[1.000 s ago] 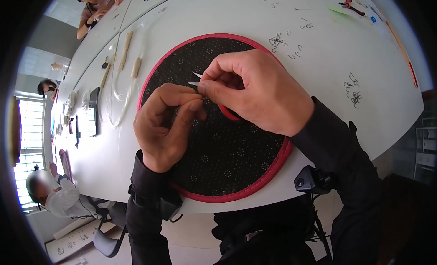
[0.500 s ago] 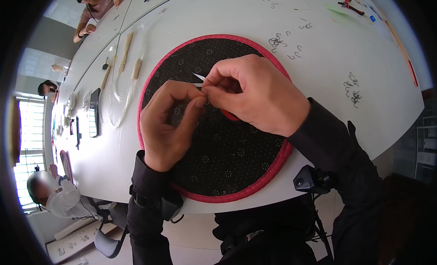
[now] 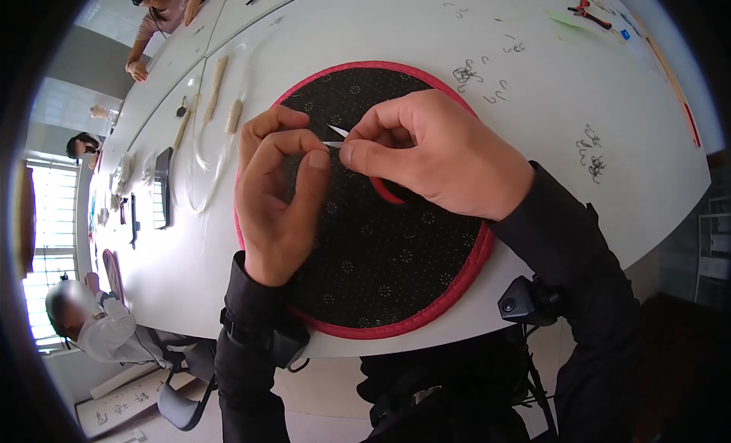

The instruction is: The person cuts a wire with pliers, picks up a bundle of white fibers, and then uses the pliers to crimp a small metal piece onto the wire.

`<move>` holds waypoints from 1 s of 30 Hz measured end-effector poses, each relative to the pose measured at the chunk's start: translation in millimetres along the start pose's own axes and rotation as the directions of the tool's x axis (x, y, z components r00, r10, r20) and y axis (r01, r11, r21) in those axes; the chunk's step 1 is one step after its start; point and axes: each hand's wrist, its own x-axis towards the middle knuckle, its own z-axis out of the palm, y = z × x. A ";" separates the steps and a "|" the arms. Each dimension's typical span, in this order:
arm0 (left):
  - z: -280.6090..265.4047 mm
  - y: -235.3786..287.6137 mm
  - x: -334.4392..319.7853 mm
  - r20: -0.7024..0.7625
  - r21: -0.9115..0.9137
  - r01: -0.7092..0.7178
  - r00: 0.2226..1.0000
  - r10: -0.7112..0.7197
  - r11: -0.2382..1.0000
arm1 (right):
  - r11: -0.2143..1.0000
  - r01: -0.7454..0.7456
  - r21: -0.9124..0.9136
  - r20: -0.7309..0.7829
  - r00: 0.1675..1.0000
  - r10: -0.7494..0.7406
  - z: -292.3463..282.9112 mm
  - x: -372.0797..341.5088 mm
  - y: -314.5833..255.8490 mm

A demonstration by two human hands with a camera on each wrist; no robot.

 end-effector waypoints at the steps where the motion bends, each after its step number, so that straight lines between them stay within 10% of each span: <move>1: 0.2 -1.4 -0.3 -0.010 -0.049 0.037 0.999 -0.037 0.998 | 0.997 -0.067 0.039 0.022 0.998 0.067 -2.3 -0.7 -5.6; 10: -1.7 -0.9 0.3 0.141 -0.615 0.435 0.881 -0.451 0.658 | 0.944 -0.292 0.156 0.156 0.951 0.268 -3.8 -2.4 -11.3; 21: -15.2 -20.1 2.3 0.042 -0.867 0.314 0.820 -0.571 0.386 | 0.959 -0.276 0.060 0.192 0.946 0.261 -8.3 -3.9 -22.4; 25: -13.7 -20.8 2.4 0.033 -0.857 0.308 0.832 -0.553 0.412 | 0.956 -0.057 -0.289 -0.099 0.995 0.029 -4.5 -1.9 -17.3; 30: -13.1 -19.4 3.6 -0.004 -0.824 0.309 0.835 -0.550 0.475 | 0.556 0.193 -0.808 -0.037 0.926 -0.375 7.9 -6.9 0.2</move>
